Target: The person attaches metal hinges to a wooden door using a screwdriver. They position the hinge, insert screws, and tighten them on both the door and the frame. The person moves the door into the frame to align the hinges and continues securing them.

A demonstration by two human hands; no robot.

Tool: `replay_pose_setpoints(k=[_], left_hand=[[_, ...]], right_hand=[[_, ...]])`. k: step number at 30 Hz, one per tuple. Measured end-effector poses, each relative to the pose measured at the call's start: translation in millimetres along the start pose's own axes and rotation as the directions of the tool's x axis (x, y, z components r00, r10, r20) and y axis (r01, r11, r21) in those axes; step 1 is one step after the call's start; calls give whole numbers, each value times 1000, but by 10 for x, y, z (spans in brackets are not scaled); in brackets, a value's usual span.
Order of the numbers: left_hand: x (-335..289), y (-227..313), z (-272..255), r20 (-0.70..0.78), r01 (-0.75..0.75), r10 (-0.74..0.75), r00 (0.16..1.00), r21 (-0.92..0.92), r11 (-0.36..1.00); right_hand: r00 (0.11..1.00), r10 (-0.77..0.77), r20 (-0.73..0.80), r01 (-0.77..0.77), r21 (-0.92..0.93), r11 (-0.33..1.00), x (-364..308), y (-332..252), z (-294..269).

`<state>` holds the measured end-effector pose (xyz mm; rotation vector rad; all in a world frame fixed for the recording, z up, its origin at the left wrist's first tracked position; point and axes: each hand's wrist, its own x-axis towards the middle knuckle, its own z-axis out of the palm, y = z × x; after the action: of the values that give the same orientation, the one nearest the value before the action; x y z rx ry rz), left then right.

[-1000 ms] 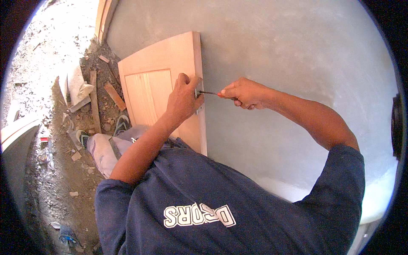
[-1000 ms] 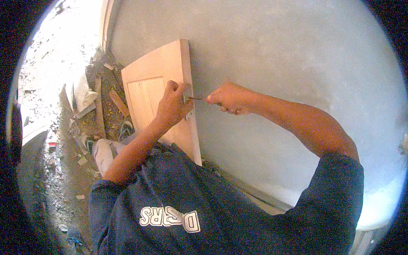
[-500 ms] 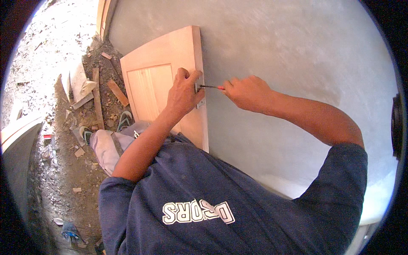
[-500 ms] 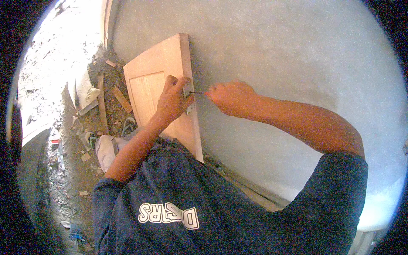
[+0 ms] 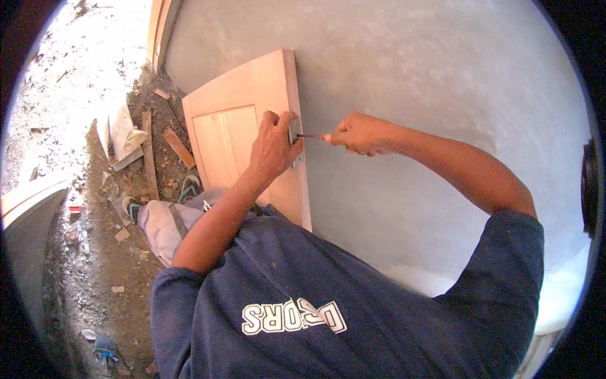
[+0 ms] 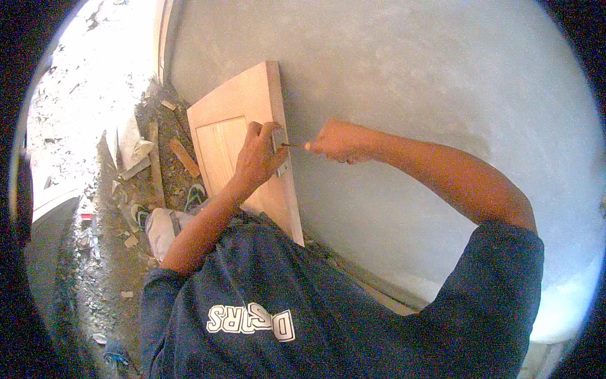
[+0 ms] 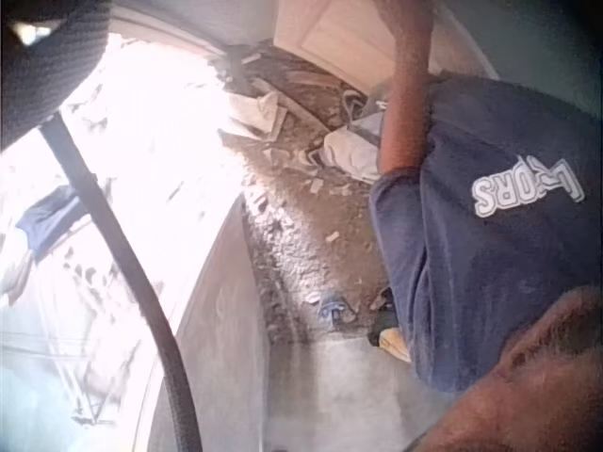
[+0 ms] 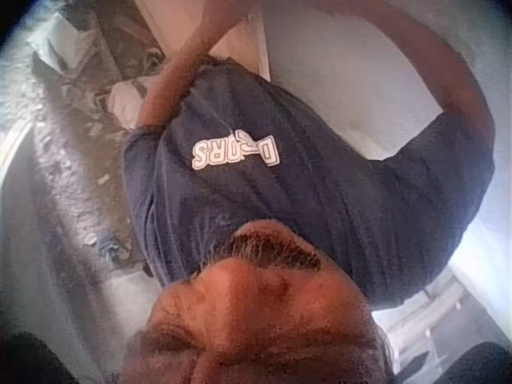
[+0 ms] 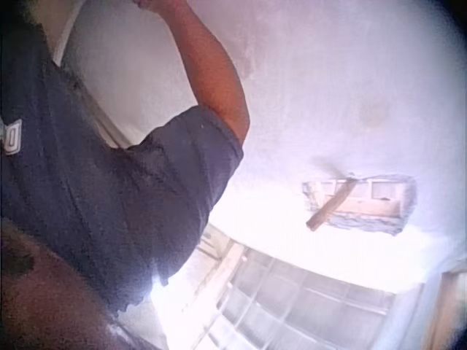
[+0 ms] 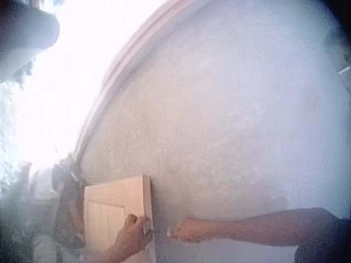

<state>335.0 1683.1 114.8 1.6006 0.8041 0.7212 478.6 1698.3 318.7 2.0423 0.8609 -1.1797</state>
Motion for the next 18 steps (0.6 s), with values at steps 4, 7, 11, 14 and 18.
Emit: replay_pose_setpoints(k=[4, 7, 11, 14, 18], left_hand=[[-25, -7, 27, -27, 29, -29, 999, -24, 999], [-39, -9, 24, -52, 47, -50, 997, -53, 998], [-51, -6, 21, -33, 68, -70, 997, -65, 996], [-37, -38, 63, -42, 62, -63, 997, -38, 997], [-31, 10, 42, -20, 73, -74, 997, -53, 996]], right_hand=[[798, -561, -220, 339, -605, 720, -78, 116, 179], [699, -699, -152, 302, -823, 481, -131, 89, 193], [787, -606, -115, 240, -848, 473, -159, 44, 225], [897, -420, -141, 209, -700, 682, -102, -47, 239], [988, -140, -71, 98, -419, 902, 2, -113, 71]])
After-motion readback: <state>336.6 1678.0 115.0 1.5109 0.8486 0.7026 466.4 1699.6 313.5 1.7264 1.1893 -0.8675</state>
